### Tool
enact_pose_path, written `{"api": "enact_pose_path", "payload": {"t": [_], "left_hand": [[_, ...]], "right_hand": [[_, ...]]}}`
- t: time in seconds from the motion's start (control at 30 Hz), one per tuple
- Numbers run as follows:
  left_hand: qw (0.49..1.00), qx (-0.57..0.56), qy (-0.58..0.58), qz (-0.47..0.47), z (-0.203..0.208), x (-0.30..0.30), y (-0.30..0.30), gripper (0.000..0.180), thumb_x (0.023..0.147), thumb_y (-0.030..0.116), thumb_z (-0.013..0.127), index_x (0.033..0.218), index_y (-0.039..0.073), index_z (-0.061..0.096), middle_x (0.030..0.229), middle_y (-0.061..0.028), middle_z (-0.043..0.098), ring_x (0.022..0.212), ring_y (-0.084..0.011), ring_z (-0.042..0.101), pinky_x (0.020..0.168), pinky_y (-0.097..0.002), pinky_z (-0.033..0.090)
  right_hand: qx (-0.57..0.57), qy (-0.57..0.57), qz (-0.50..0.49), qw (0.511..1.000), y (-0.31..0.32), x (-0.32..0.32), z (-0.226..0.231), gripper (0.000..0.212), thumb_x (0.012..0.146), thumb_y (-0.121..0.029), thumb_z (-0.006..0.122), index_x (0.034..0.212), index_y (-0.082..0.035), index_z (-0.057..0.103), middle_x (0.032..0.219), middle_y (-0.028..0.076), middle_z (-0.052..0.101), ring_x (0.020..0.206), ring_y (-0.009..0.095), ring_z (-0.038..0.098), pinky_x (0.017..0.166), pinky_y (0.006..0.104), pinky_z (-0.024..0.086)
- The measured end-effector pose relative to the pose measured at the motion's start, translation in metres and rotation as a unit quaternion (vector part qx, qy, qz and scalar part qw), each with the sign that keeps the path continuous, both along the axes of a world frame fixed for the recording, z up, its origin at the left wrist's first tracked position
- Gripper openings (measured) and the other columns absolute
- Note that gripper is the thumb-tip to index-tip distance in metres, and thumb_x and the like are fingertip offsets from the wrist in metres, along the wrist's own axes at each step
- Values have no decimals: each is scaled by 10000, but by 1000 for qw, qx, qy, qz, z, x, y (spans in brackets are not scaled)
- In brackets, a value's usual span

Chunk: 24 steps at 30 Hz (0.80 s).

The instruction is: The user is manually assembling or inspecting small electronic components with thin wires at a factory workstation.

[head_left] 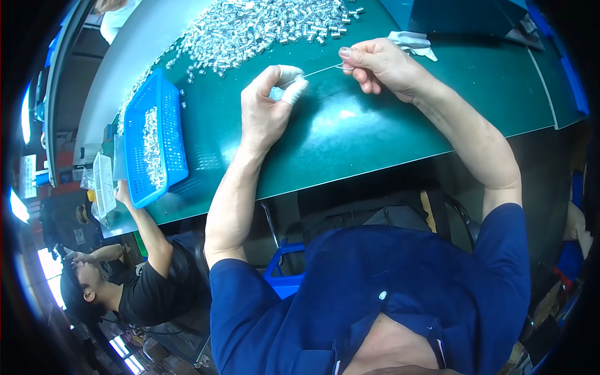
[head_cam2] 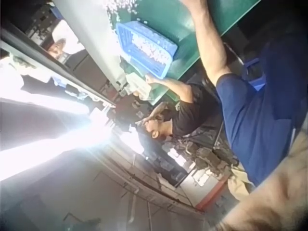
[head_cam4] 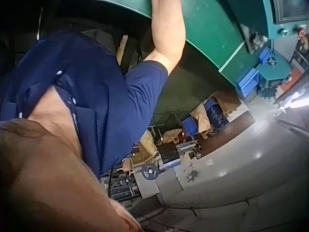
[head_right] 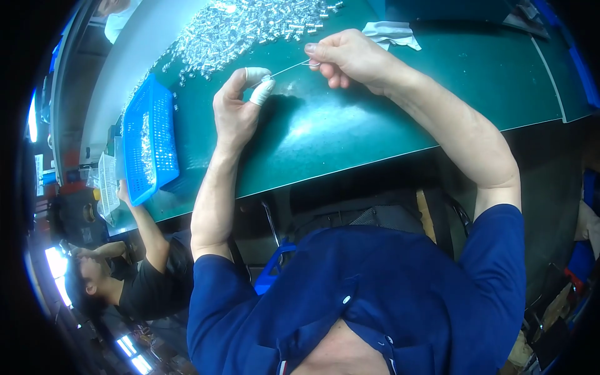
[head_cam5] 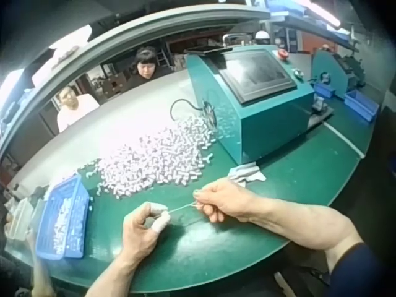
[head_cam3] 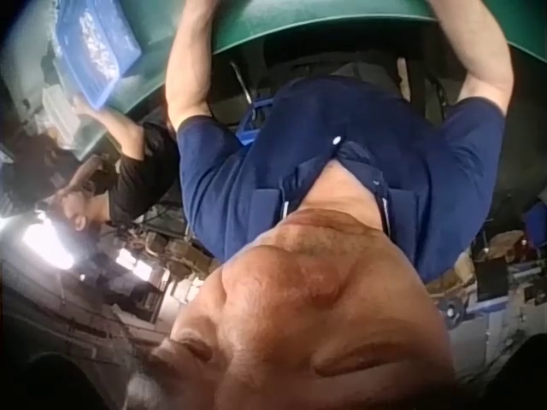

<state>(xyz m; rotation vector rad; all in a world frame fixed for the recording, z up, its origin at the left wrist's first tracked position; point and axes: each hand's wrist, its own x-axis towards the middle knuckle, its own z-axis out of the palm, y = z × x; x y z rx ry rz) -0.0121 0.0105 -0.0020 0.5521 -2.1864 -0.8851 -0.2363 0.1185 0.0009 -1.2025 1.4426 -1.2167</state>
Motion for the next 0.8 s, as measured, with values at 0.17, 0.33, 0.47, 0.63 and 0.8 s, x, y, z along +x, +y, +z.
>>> {"api": "enact_pose_path", "payload": {"t": [0.17,0.33,0.47,0.63,0.8], "left_hand": [[986,168,-6,7,-4,4,-6,164,873,98,745,1001,15,685,894,-25,707,789,-88,621,737,-258,510],[994,112,1,-6,-7,4,-4,161,880,83,736,1018,19,685,901,-17,708,799,-82,617,745,-250,507],[998,-60,-9,7,0,1,-1,157,876,71,736,1016,19,686,903,-16,709,801,-82,617,747,-250,506],[979,201,20,-4,-3,2,-2,155,901,77,721,1039,19,678,901,-29,710,806,-94,641,752,-248,515],[956,285,54,-55,-6,4,-7,152,916,70,707,1053,18,671,902,-33,709,827,-88,648,760,-241,519]], "right_hand": [[-280,233,-42,930,-1,8,-9,259,975,-277,648,961,-20,676,637,-4,615,571,102,600,516,241,470],[-192,294,21,936,3,4,1,269,976,-281,643,893,-28,682,619,5,631,568,114,613,549,245,497],[82,-130,80,985,-4,0,-4,334,1001,-357,609,874,-58,686,623,-8,632,583,59,638,517,178,488],[-234,164,-11,958,-4,7,-5,233,957,-254,672,912,-25,687,705,25,666,628,108,668,530,204,508],[-465,464,-25,753,-4,-1,-3,133,858,-110,743,935,-17,688,757,88,682,652,228,684,544,288,522]]}}
